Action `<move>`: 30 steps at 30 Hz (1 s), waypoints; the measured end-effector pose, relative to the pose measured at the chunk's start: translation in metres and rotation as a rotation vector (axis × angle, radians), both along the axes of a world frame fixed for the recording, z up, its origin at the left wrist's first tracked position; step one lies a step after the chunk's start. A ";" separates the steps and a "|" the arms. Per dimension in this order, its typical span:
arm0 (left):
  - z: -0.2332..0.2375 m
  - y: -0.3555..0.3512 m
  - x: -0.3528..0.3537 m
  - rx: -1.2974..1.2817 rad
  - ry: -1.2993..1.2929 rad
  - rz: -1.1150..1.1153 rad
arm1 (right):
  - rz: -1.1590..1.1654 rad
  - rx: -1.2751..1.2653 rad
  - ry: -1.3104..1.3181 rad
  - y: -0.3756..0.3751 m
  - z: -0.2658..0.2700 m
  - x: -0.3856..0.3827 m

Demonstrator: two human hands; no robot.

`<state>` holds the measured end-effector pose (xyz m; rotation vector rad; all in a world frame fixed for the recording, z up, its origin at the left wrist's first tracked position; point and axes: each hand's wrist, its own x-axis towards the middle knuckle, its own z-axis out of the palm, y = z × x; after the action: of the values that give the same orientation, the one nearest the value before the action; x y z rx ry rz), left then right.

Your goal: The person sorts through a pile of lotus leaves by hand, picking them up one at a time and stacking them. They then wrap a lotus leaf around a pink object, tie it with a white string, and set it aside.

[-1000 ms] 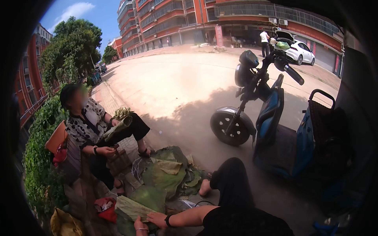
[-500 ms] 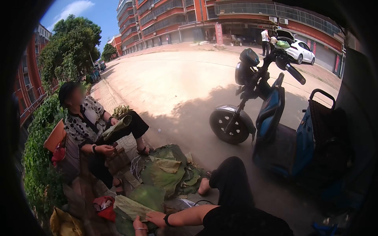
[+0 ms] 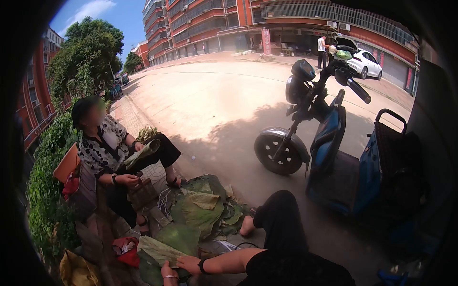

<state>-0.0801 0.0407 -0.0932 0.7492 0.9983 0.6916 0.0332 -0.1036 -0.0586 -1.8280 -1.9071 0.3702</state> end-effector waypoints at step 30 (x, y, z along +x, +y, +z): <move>0.002 -0.005 0.004 0.068 0.012 -0.008 | 0.005 0.038 0.030 -0.011 0.021 0.004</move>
<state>-0.0761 0.0356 -0.0909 0.8171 0.9867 0.7175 0.0373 -0.1143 -0.0380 -1.7839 -1.8862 0.3582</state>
